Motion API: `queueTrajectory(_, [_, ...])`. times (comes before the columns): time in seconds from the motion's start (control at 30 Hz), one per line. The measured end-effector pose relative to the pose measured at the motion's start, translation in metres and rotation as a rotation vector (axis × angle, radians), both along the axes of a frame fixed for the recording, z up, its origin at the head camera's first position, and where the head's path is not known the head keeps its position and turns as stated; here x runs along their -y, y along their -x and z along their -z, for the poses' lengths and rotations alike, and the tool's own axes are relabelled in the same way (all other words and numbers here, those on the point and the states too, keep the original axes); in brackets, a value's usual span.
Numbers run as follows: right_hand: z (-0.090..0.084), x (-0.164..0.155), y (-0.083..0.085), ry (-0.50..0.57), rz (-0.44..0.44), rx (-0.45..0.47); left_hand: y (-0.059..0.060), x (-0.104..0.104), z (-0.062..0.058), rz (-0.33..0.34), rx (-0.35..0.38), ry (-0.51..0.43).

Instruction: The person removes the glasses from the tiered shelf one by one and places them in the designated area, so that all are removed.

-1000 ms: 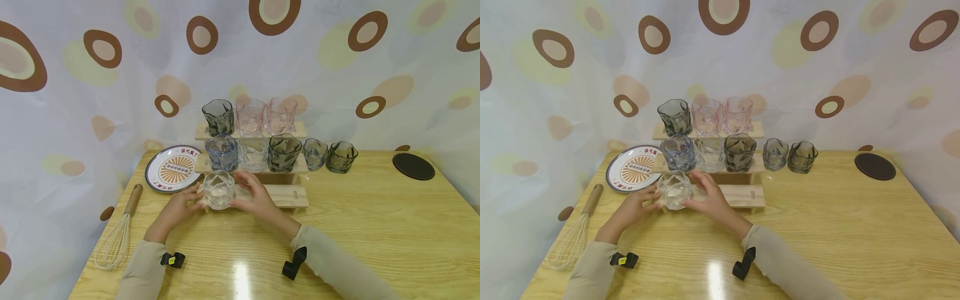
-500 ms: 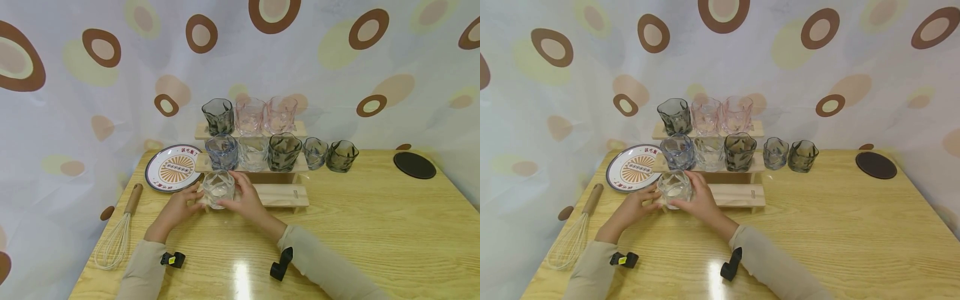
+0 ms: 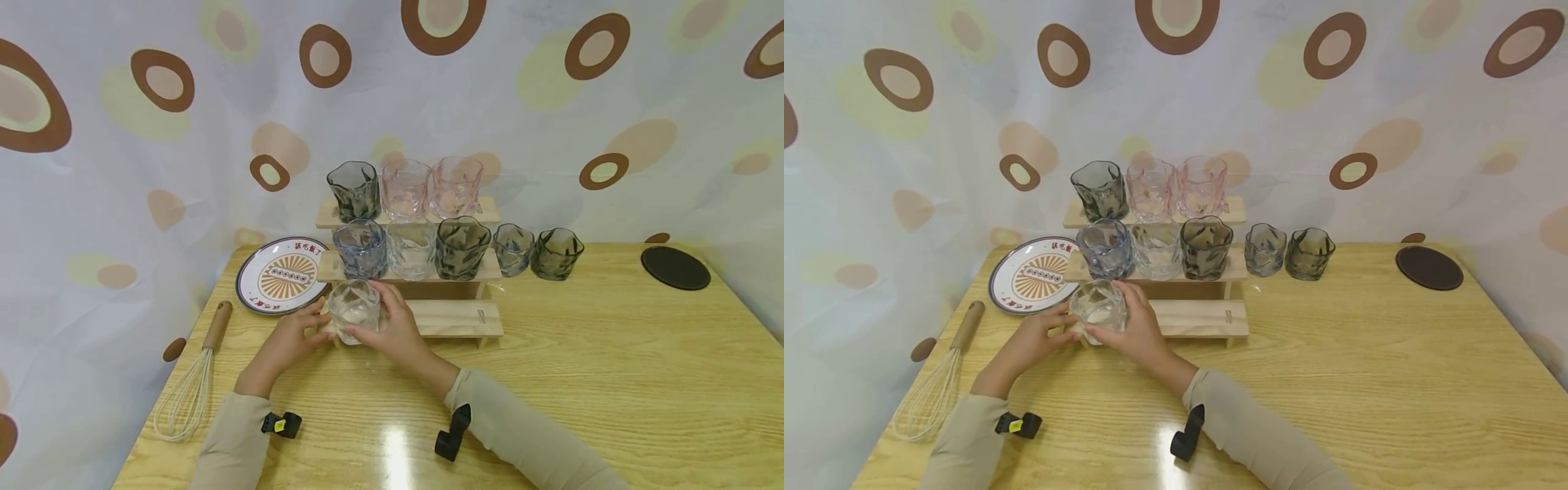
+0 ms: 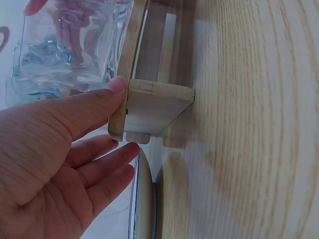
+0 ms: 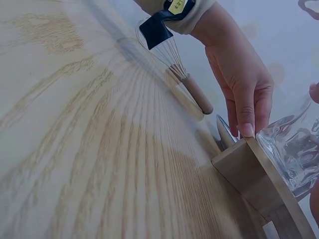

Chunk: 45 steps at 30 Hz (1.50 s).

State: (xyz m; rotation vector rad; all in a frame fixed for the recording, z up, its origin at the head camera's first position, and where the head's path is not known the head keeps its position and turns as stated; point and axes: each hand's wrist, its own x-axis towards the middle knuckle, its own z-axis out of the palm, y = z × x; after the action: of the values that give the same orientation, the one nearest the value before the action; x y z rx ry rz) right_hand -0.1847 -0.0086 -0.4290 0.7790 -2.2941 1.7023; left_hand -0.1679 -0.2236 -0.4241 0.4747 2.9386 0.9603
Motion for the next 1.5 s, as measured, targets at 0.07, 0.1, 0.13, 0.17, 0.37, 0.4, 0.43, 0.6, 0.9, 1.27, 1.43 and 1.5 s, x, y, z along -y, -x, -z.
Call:
queueTrajectory(0.07, [0.000,-0.003,-0.002,-0.001,-0.006,-0.007,0.000,0.000,0.000,0.003,-0.014,0.002])
queueTrajectory(0.1, [0.000,-0.006,-0.003,0.001,-0.011,-0.004,0.000,0.000,0.000,0.006,-0.022,-0.002])
queueTrajectory(0.13, [0.000,-0.008,-0.004,0.004,-0.017,0.002,0.000,0.001,0.000,0.009,-0.031,-0.006])
queueTrajectory(0.17, [-0.001,-0.011,-0.006,0.014,-0.026,0.018,0.000,0.001,0.000,0.014,-0.047,-0.012])
queueTrajectory(0.37, [-0.006,-0.032,-0.015,0.035,-0.071,0.093,-0.002,0.002,-0.002,0.031,-0.075,-0.047])
queueTrajectory(0.4, [-0.006,-0.035,-0.017,0.036,-0.075,0.103,-0.002,0.002,-0.002,0.029,-0.065,-0.050])
queueTrajectory(0.43, [-0.007,-0.039,-0.018,0.038,-0.079,0.112,-0.003,0.002,-0.001,0.026,-0.055,-0.049])
queueTrajectory(0.6, [-0.009,-0.060,-0.022,0.017,-0.074,0.131,-0.002,0.001,0.001,0.011,-0.006,-0.020])
queueTrajectory(0.9, [-0.009,-0.110,-0.027,0.049,-0.071,0.083,-0.002,0.000,0.000,0.010,-0.005,0.002])
queueTrajectory(1.27, [-0.021,-0.177,-0.039,0.151,-0.015,0.014,-0.004,0.000,-0.003,0.010,-0.012,-0.002])
queueTrajectory(1.43, [-0.026,-0.207,-0.040,0.210,0.009,-0.038,-0.004,0.000,-0.004,0.012,0.001,-0.007])
queueTrajectory(1.5, [-0.026,-0.219,-0.038,0.228,0.028,-0.046,-0.004,0.000,-0.004,0.012,0.004,-0.009])
